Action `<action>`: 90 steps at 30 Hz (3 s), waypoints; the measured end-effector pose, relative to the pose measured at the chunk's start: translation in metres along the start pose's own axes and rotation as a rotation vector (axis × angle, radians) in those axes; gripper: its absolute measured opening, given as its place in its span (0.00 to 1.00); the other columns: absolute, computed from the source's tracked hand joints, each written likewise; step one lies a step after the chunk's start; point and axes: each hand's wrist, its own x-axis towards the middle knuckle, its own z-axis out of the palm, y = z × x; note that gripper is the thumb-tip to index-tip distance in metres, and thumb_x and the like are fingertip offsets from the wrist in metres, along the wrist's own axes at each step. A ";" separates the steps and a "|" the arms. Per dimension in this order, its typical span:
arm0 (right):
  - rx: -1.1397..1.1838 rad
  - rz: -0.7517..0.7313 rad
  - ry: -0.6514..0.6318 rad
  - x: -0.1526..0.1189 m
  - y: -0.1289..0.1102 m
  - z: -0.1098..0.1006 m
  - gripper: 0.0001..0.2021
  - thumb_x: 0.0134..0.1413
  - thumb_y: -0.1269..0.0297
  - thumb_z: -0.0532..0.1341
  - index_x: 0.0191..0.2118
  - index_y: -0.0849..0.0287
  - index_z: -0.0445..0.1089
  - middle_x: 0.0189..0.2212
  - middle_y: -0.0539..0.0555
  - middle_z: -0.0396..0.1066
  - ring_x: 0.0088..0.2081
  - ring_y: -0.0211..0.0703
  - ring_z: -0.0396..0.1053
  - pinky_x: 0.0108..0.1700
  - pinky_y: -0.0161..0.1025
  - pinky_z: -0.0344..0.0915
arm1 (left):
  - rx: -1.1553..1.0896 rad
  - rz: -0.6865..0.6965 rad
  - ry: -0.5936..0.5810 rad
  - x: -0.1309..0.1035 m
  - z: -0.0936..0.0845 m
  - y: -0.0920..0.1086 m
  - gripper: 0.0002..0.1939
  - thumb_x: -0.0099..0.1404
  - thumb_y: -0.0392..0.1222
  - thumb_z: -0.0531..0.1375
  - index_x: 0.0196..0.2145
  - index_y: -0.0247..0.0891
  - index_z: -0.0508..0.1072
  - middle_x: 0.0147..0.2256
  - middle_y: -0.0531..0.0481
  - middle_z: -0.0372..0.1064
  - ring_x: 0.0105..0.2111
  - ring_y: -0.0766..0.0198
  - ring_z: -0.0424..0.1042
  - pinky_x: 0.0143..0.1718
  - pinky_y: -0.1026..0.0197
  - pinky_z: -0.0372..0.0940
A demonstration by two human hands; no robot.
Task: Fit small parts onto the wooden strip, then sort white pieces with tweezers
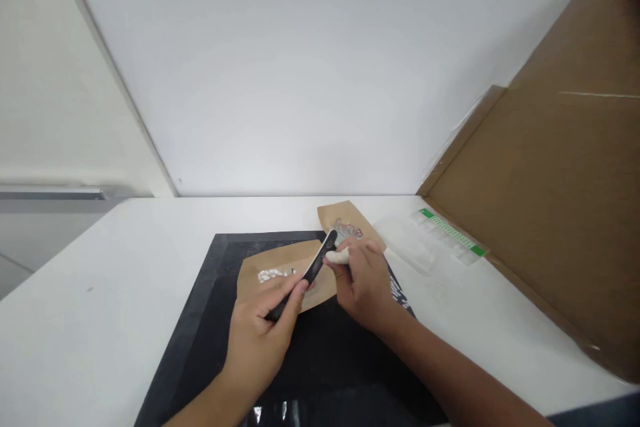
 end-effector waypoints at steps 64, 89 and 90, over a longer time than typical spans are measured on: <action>1.685 1.452 0.822 -0.112 0.007 -0.082 0.15 0.74 0.62 0.52 0.43 0.53 0.76 0.65 0.53 0.67 0.67 0.44 0.64 0.61 0.42 0.73 | -0.693 -0.434 0.567 0.023 -0.035 0.009 0.16 0.65 0.48 0.69 0.45 0.40 0.71 0.46 0.47 0.74 0.25 0.72 0.65 0.18 0.71 0.58; 1.676 1.465 0.685 -0.124 0.013 -0.078 0.19 0.75 0.63 0.47 0.60 0.56 0.70 0.69 0.53 0.62 0.68 0.40 0.61 0.64 0.39 0.70 | -0.726 -0.774 0.850 -0.034 -0.067 -0.042 0.07 0.64 0.36 0.65 0.38 0.37 0.70 0.43 0.49 0.71 0.25 0.72 0.65 0.20 0.69 0.62; 1.682 1.471 0.695 -0.124 0.013 -0.078 0.20 0.75 0.64 0.46 0.60 0.56 0.70 0.68 0.54 0.63 0.68 0.40 0.62 0.63 0.39 0.70 | -0.723 -0.769 0.852 -0.035 -0.066 -0.042 0.07 0.64 0.36 0.65 0.39 0.37 0.70 0.43 0.49 0.71 0.25 0.72 0.65 0.20 0.69 0.63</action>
